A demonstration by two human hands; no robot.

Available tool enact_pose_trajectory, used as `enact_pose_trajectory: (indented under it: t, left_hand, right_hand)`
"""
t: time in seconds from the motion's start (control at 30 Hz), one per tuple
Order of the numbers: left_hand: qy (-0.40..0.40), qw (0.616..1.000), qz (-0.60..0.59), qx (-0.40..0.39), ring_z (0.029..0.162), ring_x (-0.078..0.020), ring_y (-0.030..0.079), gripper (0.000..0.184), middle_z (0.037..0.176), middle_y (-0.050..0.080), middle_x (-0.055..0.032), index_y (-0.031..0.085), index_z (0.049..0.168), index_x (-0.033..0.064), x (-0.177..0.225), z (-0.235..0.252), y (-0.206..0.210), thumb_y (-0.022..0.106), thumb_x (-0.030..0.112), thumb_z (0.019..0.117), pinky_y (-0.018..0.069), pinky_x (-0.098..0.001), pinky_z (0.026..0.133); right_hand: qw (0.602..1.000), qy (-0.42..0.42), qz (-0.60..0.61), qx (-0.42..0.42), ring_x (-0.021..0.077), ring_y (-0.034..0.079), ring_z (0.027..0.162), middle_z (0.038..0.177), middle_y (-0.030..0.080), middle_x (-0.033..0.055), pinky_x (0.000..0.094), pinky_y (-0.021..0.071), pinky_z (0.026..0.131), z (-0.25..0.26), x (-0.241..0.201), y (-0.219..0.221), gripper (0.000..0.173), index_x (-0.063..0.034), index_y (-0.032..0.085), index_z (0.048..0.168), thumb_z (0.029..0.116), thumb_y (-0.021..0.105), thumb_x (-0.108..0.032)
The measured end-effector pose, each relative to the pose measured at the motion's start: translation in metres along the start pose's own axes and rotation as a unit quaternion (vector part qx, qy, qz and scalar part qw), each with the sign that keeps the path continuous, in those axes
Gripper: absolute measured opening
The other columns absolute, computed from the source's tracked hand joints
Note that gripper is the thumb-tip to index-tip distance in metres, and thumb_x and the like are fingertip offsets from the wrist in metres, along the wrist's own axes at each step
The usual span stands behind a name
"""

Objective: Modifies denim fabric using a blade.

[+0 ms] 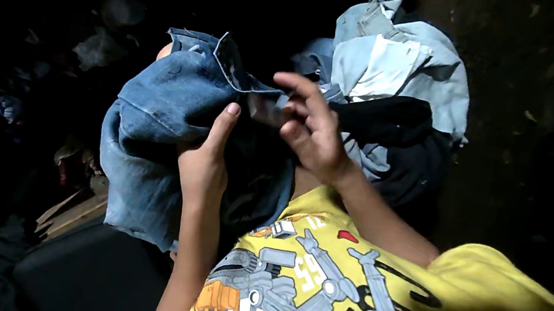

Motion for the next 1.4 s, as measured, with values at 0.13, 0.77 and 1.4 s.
enact_pose_trajectory:
  t: [0.13,0.77,1.4]
  left_hand:
    - [0.016,1.0,0.001,-0.017,0.087,-0.0086,0.074,0.018,0.095,0.077,0.001,0.07,0.107,0.01,-0.001,-0.001,0.001,0.076,0.007,0.0903,0.0619,-0.0263,0.083]
    - [-0.01,0.999,-0.049,-0.004,0.09,-0.0102,0.073,0.014,0.096,0.075,-0.0012,0.068,0.105,0.0088,0.0,-0.001,-0.001,0.068,0.002,0.0927,0.0613,-0.0297,0.085]
    - [0.009,0.999,-0.003,0.039,0.086,-0.0089,0.073,0.014,0.093,0.075,-0.0001,0.065,0.107,0.0071,-0.001,0.0,0.002,0.069,0.003,0.0948,0.0621,-0.027,0.081]
  right_hand:
    - [0.998,0.033,0.038,-0.023,0.0136,0.068,0.101,0.126,0.063,0.0184,0.0312,0.059,0.086,-0.021,0.013,0.023,0.071,0.007,0.03,0.153,0.1024,0.056,-0.037]
    - [0.989,0.092,0.089,-0.072,0.0037,0.059,0.07,0.089,0.067,0.0054,0.0219,0.0527,0.064,-0.015,0.029,0.025,0.075,0.0007,0.043,0.15,0.0952,0.066,-0.045]
    - [0.998,0.048,0.01,-0.033,0.0087,0.054,0.06,0.082,0.06,0.0049,0.0259,0.0493,0.052,-0.015,-0.008,0.018,0.064,0.0003,0.038,0.154,0.107,0.045,-0.043]
Point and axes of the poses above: each hand's wrist, its own z-axis towards the middle knuckle, its own y-axis out of the palm, x = y × z, the point moved 8 cm from there along z, towards the middle knuckle
